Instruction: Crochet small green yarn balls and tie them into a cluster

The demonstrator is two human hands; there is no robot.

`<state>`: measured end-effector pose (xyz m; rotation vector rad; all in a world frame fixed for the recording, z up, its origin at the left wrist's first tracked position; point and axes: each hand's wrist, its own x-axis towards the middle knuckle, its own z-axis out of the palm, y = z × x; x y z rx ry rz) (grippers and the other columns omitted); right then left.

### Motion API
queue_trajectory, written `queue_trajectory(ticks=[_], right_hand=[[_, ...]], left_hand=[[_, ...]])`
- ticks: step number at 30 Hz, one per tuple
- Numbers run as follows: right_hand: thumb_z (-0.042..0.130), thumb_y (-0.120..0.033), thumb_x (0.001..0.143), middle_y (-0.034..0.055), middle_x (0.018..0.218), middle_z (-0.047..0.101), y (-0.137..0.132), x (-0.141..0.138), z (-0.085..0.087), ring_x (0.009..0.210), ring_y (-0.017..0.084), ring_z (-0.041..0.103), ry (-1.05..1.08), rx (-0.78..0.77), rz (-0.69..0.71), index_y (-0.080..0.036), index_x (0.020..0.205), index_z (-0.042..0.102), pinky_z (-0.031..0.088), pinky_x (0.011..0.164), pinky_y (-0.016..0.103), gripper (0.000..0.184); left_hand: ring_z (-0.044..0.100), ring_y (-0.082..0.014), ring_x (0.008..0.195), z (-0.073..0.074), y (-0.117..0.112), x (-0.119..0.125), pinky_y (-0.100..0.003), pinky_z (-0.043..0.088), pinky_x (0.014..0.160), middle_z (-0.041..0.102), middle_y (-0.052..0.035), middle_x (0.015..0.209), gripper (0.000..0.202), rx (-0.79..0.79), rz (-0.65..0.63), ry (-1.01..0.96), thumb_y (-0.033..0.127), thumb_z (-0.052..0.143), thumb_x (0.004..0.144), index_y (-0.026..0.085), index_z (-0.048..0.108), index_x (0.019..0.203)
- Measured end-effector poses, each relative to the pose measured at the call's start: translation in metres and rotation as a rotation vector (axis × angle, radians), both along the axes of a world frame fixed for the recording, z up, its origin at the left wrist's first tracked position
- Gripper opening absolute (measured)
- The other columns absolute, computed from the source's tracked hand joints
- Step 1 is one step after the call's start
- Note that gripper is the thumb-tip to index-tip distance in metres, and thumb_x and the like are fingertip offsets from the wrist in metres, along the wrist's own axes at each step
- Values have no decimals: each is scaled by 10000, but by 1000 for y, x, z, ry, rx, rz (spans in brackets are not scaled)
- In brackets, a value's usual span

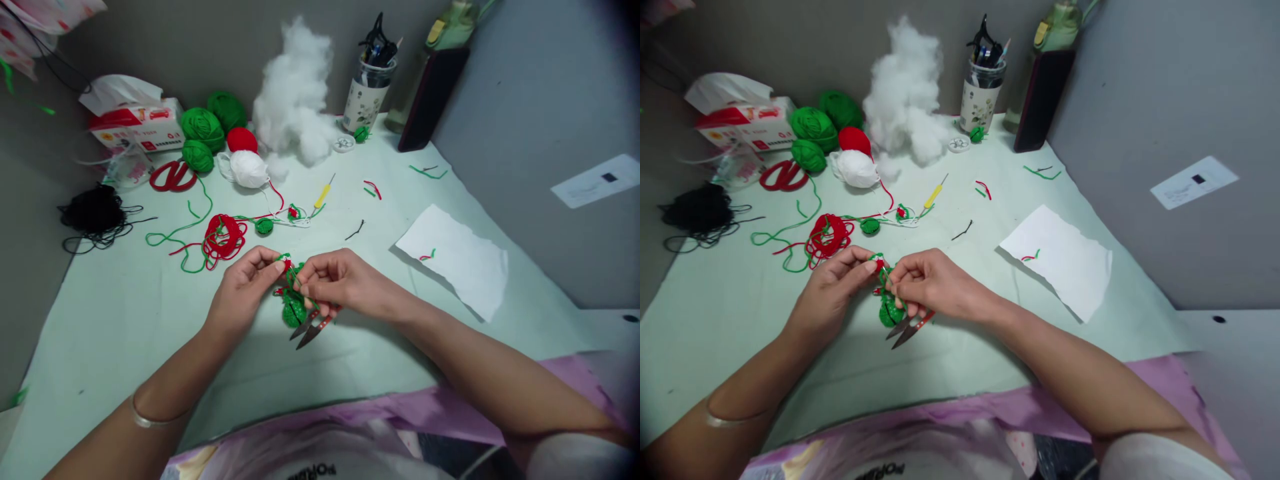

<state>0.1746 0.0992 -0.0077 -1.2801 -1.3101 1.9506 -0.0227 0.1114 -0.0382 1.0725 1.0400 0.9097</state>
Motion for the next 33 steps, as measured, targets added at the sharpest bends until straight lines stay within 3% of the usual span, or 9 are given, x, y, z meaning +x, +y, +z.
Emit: queue_trajectory(ticks=[14, 26, 33], right_hand=[[700, -223, 798, -11, 658, 675, 0, -5, -3, 482, 60, 583, 101, -51, -56, -143, 820, 674, 491, 447, 155, 87], [700, -239, 789, -32, 630, 641, 5, 8, 3, 455, 54, 520, 8, -2, -20, -136, 883, 710, 423, 446, 175, 140], [707, -264, 814, -59, 579, 549, 6, 10, 1, 465, 45, 420, 18, 89, -18, -129, 853, 716, 345, 450, 188, 141]], left_hand=[[589, -121, 696, 2, 1, -1, -234, 464, 703, 656, 28, 777, 185, 28, 40, 52, 334, 780, 834, 193, 665, 868], [658, -154, 787, 5, 6, -9, -268, 501, 797, 719, -2, 829, 173, -41, -152, 8, 357, 748, 883, 195, 692, 911], [640, -158, 759, 10, 7, -10, -266, 486, 744, 720, -21, 815, 194, -39, -203, 76, 380, 758, 870, 193, 722, 910]])
